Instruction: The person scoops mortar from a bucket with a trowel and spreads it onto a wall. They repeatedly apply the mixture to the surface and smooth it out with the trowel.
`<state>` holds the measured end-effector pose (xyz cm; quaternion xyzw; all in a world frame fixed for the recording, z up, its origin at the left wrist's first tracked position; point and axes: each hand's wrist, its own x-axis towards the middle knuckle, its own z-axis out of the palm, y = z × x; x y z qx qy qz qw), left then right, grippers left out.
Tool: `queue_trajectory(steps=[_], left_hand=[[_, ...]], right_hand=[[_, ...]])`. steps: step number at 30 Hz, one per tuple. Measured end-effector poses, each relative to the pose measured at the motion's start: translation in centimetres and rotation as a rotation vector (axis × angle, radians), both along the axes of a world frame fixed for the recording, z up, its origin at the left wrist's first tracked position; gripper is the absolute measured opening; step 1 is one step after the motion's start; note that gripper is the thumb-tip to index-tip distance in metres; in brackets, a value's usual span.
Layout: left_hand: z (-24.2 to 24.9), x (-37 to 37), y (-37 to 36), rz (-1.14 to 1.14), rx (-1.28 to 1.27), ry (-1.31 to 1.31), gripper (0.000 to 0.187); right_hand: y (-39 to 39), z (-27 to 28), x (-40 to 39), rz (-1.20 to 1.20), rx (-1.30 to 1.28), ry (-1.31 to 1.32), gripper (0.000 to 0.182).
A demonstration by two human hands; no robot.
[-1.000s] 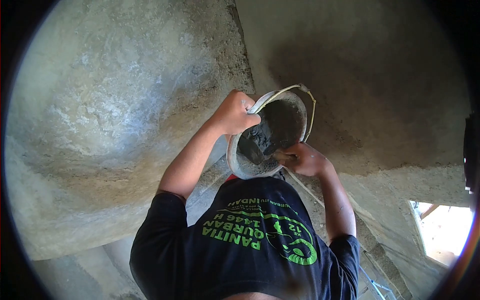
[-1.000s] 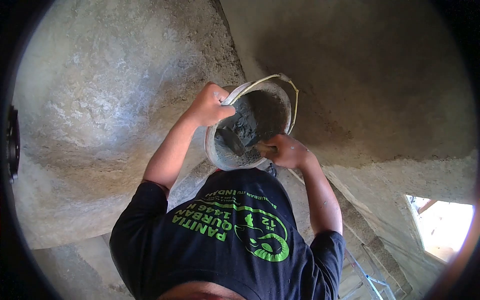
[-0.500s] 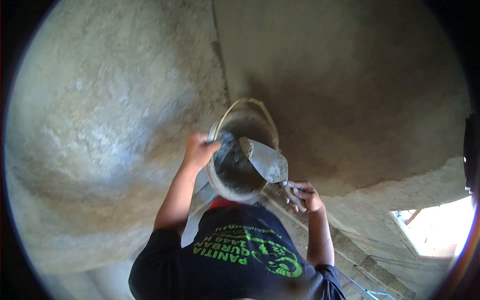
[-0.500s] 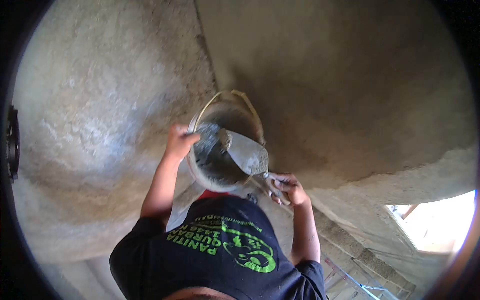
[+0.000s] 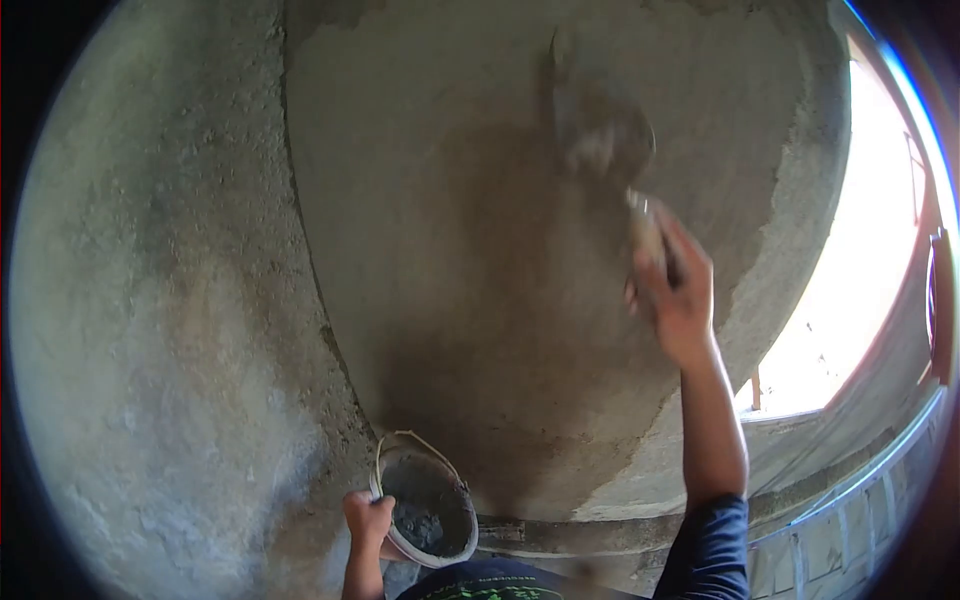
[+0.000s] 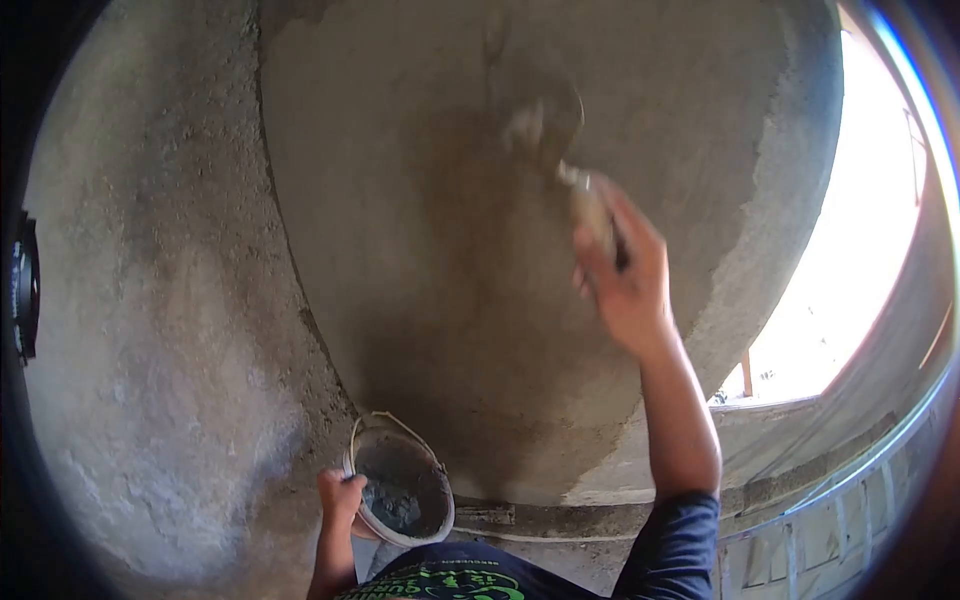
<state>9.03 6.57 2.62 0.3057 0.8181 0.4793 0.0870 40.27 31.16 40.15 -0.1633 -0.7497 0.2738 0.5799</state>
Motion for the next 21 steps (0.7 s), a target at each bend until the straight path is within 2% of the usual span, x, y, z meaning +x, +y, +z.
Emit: queue_trajectory(steps=[2,3,5,6,7,8,9,11,15,21], left_hand=[[-0.4,-1.2,-1.0,-0.014,0.004,-0.011,0.030],[-0.3,-1.7,-1.4,-0.009,-0.003,-0.029,0.031],[0.4,-2.6,-2.4,-0.021,-0.003,-0.033,0.031],[0.6,-2.9,-2.5,-0.022,-0.011,-0.036,0.031],[-0.4,-3.6,-2.6,-0.029,0.009,0.029,0.030],[-0.8,-4.0,-2.8,-0.035,0.014,0.028,0.030],[-1.1,-4.3,-3.0,-0.030,-0.004,0.004,0.030],[-1.2,-4.8,-3.1,-0.033,-0.020,-0.022,0.029],[-0.8,-5.4,-4.1,-0.039,-0.033,0.003,0.029],[-1.0,-6.1,-4.7,-0.018,-0.088,-0.021,0.027]], right_hand=[[1.1,3.7,-2.2,-0.291,0.273,-0.003,0.048],[1.5,5.4,-3.2,-0.303,0.281,-0.001,0.048],[1.8,8.4,-5.3,-0.775,0.749,-0.044,0.047],[1.4,9.5,-5.9,-0.783,0.754,-0.042,0.047],[0.8,10.5,-6.6,-0.902,0.728,-0.132,0.049],[0.4,11.3,-7.4,-1.019,0.699,-0.224,0.052],[0.3,12.0,-8.1,-1.025,0.704,-0.225,0.052],[0.6,13.1,-9.2,-1.245,0.761,-0.393,0.058],[1.2,13.5,-11.0,-1.417,0.782,-0.559,0.063],[-0.8,12.2,-10.9,-1.260,0.670,-0.650,0.065]])
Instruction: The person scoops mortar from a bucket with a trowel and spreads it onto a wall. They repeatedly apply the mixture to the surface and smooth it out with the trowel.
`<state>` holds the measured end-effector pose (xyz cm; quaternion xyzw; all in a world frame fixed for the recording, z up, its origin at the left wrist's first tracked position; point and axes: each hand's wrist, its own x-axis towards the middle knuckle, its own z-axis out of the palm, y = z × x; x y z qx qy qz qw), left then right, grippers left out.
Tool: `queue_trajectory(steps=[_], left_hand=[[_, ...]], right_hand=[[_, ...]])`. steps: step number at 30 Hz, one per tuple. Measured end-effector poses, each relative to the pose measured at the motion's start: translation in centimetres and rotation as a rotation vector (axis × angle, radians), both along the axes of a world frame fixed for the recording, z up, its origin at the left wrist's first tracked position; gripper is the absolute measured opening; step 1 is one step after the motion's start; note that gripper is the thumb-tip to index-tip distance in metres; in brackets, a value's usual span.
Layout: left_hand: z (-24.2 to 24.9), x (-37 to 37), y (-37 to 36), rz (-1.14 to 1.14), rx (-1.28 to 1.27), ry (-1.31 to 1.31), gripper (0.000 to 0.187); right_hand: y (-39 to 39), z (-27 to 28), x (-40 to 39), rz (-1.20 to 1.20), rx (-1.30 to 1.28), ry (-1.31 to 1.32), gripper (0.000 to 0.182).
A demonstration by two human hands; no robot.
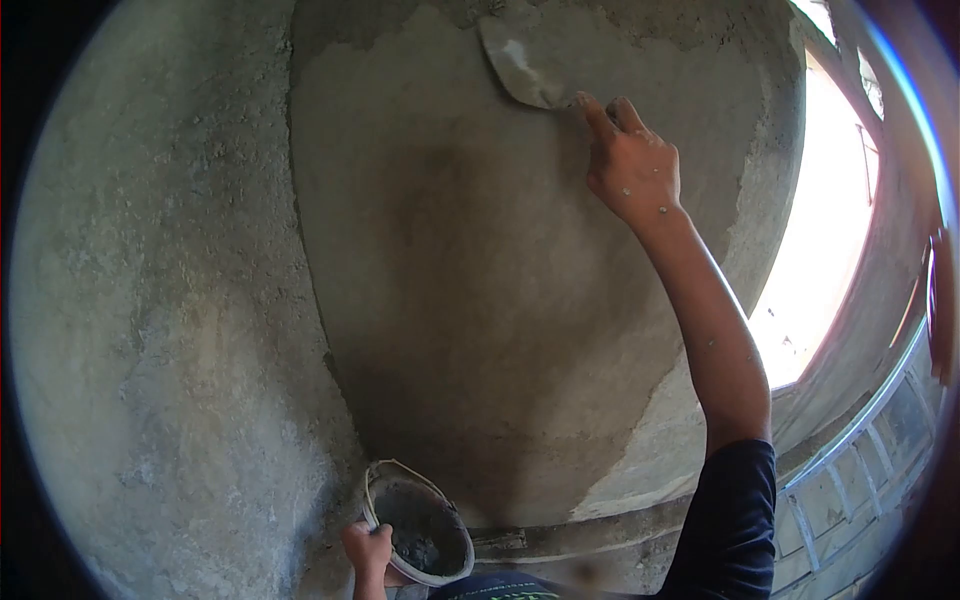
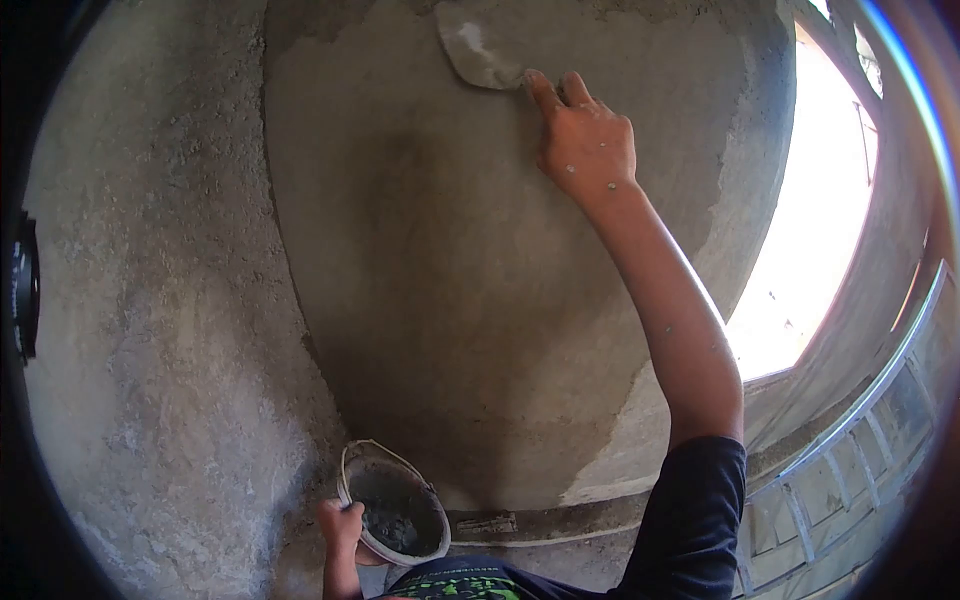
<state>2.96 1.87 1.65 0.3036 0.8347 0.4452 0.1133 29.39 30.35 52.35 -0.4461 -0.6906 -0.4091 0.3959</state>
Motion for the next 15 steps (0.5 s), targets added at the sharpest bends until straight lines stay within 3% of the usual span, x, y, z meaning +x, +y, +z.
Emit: queue_trajectory(steps=[2,5,9,15], left_hand=[[0.5,-0.1,-0.2,-0.001,-0.005,-0.012,0.027],[0.9,0.0,-0.5,-0.025,0.058,-0.001,0.026],[1.2,0.2,-0.8,-0.035,0.036,0.018,0.028],[-0.4,-0.4,-0.9,-0.056,0.022,0.051,0.029]], right_hand=[[-0.4,-0.3,0.9,0.257,-0.027,-0.024,0.058],[-0.1,-0.4,0.2,0.287,0.072,0.117,0.055],[-0.2,1.9,-1.5,0.124,0.101,0.201,0.055],[-0.7,1.8,-3.0,0.027,-0.005,-0.015,0.056]])
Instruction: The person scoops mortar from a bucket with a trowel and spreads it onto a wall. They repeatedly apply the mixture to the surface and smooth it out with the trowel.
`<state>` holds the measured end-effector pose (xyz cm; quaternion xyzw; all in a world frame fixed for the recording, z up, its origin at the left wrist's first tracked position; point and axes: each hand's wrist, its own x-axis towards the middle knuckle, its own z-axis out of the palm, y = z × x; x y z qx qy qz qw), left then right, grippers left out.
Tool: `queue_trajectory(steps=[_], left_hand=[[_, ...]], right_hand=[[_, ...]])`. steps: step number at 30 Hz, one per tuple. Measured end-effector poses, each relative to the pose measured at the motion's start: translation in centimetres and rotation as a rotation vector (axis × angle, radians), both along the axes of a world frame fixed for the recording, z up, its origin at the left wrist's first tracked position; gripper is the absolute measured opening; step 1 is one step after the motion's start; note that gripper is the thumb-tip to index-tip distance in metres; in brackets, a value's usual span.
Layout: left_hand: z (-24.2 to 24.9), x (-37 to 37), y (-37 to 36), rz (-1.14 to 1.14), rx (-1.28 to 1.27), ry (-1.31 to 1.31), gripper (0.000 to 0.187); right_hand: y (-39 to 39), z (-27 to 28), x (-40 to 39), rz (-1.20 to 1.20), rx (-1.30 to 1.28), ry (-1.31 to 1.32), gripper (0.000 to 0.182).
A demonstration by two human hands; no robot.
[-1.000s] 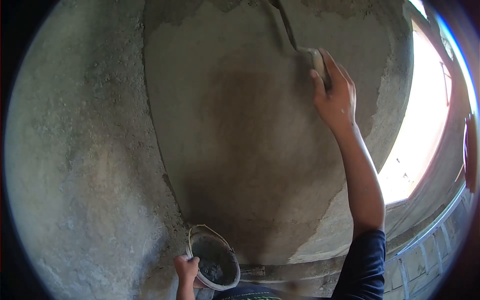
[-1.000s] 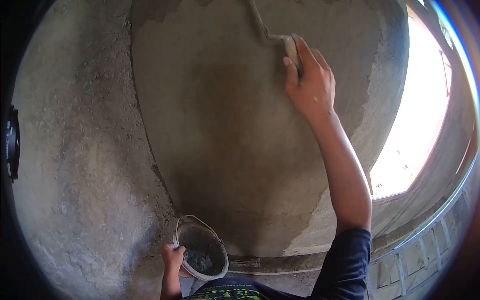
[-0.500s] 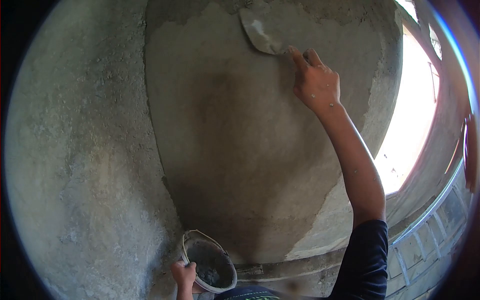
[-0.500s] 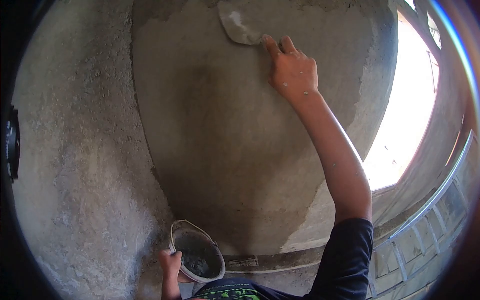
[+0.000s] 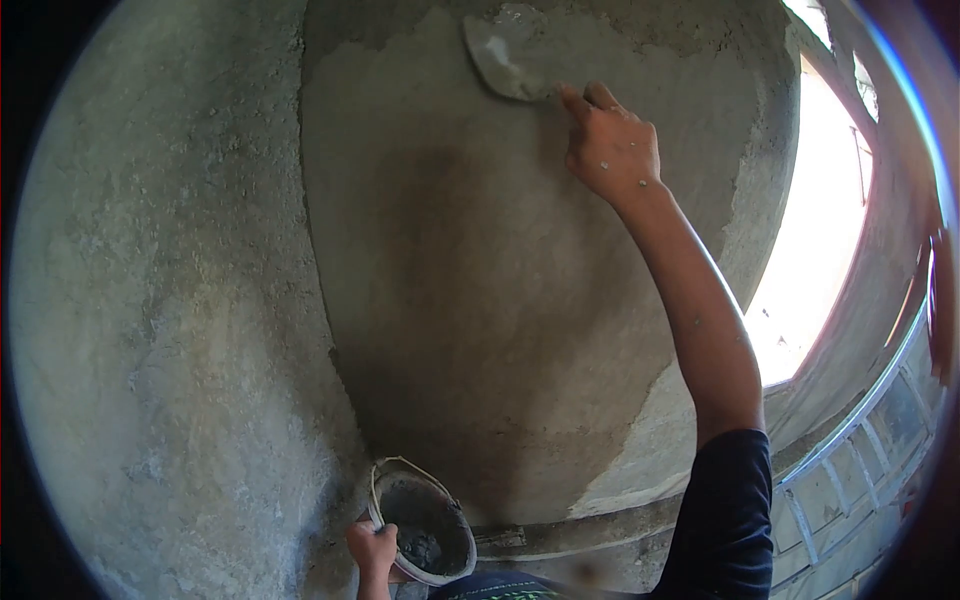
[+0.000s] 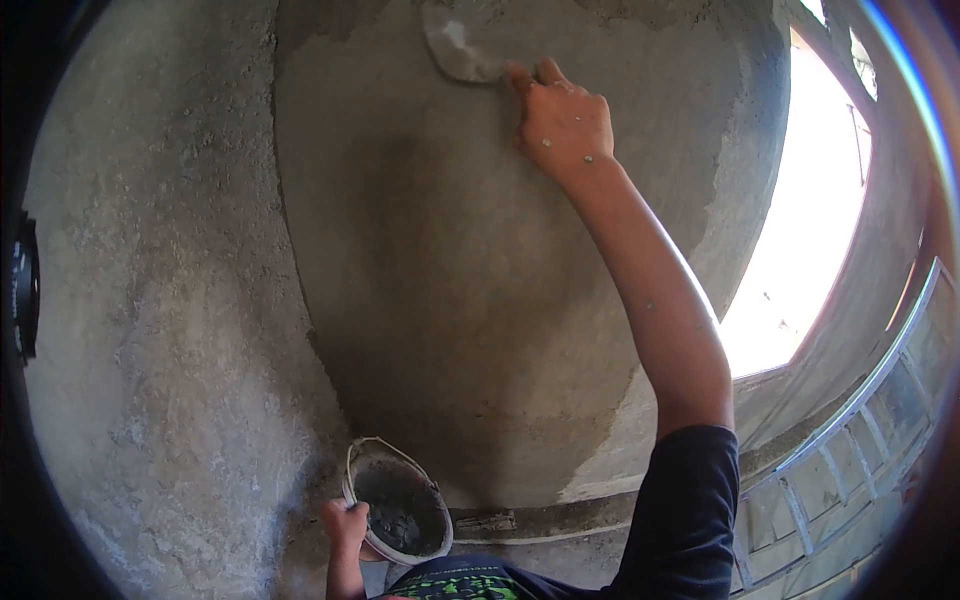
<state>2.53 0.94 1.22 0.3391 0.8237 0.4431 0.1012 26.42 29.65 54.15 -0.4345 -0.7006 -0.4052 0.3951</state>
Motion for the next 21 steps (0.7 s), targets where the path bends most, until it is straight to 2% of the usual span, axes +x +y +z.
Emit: queue_trajectory(steps=[2,6,9,11,15,18,20,21], left_hand=[[0.0,0.1,-0.3,-0.013,0.014,-0.009,0.029],[0.8,0.0,-0.6,-0.001,0.011,-0.017,0.029],[0.7,0.0,-0.8,0.001,-0.001,-0.004,0.028],[0.2,0.0,-1.1,0.004,0.021,-0.026,0.028],[-0.3,-0.7,-1.5,-0.004,-0.005,-0.028,0.028],[-0.6,-1.0,-2.2,0.001,0.009,-0.017,0.028],[0.2,-0.9,-2.0,0.005,0.025,-0.020,0.028],[1.3,-0.5,-2.2,-0.007,0.011,0.009,0.028]], right_hand=[[-1.1,-0.8,0.4,0.165,-0.047,-0.067,0.056],[-1.7,-1.1,-0.1,0.245,0.021,0.034,0.055],[-1.1,0.1,-1.9,0.103,0.094,0.131,0.056],[-0.2,0.5,-2.9,-0.070,-0.002,0.023,0.057],[0.0,-3.7,-3.3,-0.052,-0.014,-0.078,0.057],[-1.7,-7.1,-1.7,0.016,-0.108,-0.204,0.056],[-2.9,-7.3,-0.4,0.256,-0.155,-0.087,0.055],[-2.7,-6.6,-0.1,0.255,-0.155,-0.093,0.055]])
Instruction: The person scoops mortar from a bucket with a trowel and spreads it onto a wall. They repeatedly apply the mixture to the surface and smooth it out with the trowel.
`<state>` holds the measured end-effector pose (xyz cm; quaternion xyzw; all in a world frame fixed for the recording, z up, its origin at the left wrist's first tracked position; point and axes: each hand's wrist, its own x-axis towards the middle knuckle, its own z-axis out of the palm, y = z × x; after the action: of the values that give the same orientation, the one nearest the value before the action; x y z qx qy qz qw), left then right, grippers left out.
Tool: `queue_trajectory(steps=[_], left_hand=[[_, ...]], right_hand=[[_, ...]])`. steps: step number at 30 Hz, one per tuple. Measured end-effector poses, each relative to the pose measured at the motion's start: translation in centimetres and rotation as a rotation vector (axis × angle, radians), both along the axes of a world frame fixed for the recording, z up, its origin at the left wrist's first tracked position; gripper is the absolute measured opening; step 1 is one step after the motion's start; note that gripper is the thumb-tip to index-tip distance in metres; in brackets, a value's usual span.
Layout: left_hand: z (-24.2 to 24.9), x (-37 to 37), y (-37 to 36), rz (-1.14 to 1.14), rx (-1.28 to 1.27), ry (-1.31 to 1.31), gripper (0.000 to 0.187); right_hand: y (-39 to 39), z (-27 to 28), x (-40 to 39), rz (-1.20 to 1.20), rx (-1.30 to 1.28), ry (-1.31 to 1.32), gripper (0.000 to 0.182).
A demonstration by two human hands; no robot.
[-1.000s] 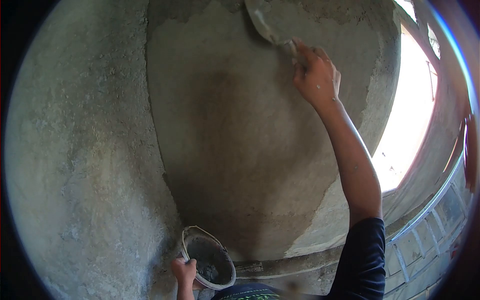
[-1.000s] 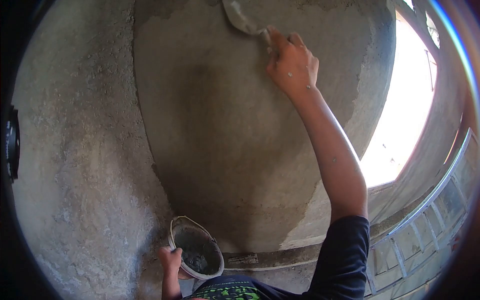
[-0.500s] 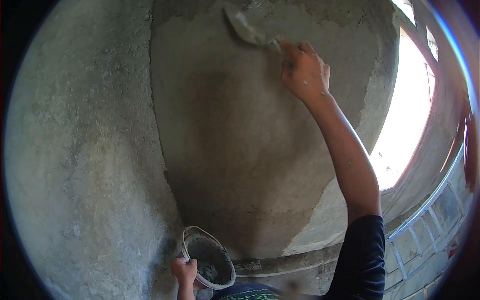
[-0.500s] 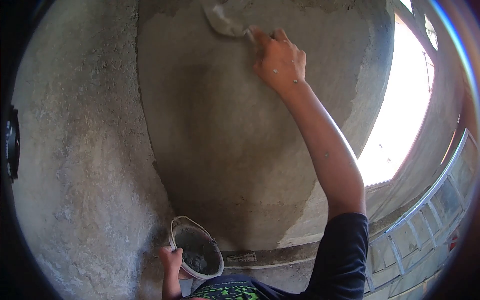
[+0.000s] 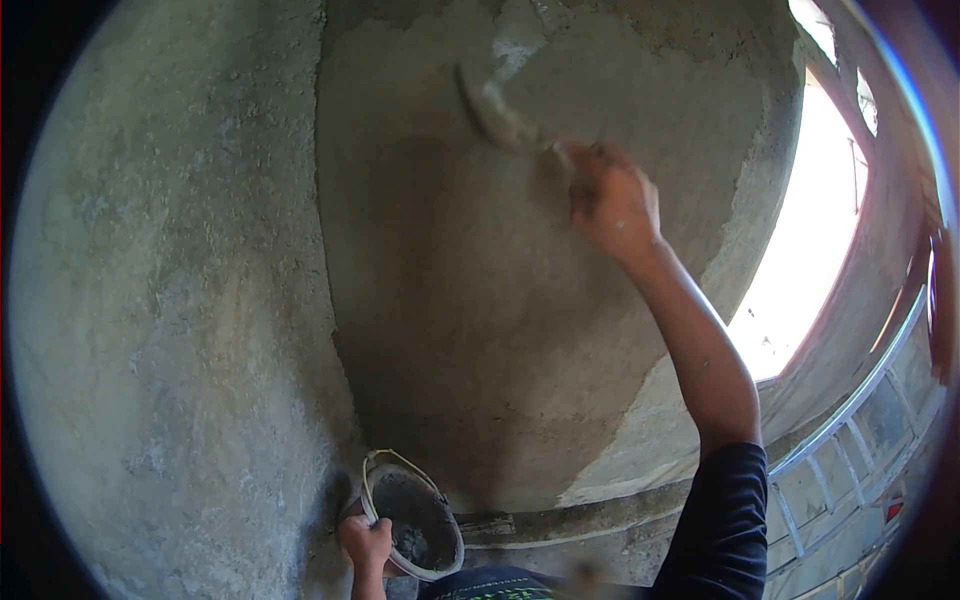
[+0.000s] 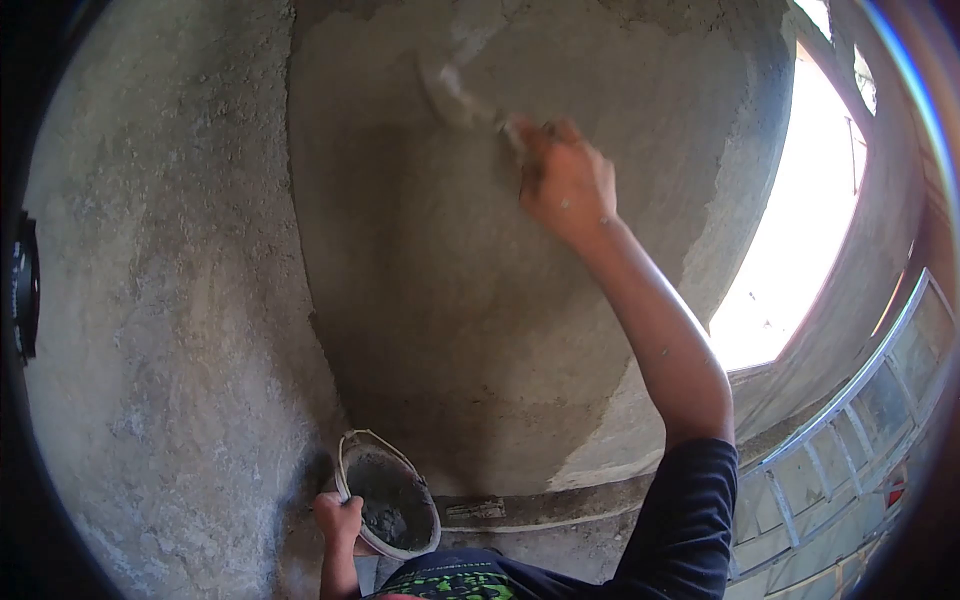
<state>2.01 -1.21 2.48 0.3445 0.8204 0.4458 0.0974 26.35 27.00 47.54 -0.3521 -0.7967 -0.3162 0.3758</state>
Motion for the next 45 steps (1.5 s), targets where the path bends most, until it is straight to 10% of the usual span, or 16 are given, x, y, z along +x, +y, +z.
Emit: queue_trajectory(steps=[7,15,23,33,35,45], left_hand=[[-0.5,0.3,-0.3,-0.043,-0.056,0.041,0.029],[-1.9,0.0,-0.6,-0.038,-0.026,-0.002,0.030],[0.4,0.4,-0.1,-0.028,-0.070,0.035,0.030],[0.9,-1.1,-0.6,-0.122,0.021,0.005,0.030],[2.1,-1.2,-1.0,-0.162,-0.008,-0.115,0.029],[-1.5,-2.1,-0.8,-0.201,0.049,0.031,0.030]], right_hand=[[1.9,8.9,-3.0,-0.149,0.190,0.249,0.056],[-0.6,1.8,-5.5,-0.121,0.011,-0.089,0.065],[0.7,7.0,-8.6,-0.342,0.122,0.125,0.062],[-3.1,-7.8,-4.2,-0.251,-0.241,-0.146,0.067],[-2.6,-7.8,-2.6,0.066,-0.132,0.000,0.068],[1.4,5.3,-10.1,-0.177,-0.019,0.254,0.056]])
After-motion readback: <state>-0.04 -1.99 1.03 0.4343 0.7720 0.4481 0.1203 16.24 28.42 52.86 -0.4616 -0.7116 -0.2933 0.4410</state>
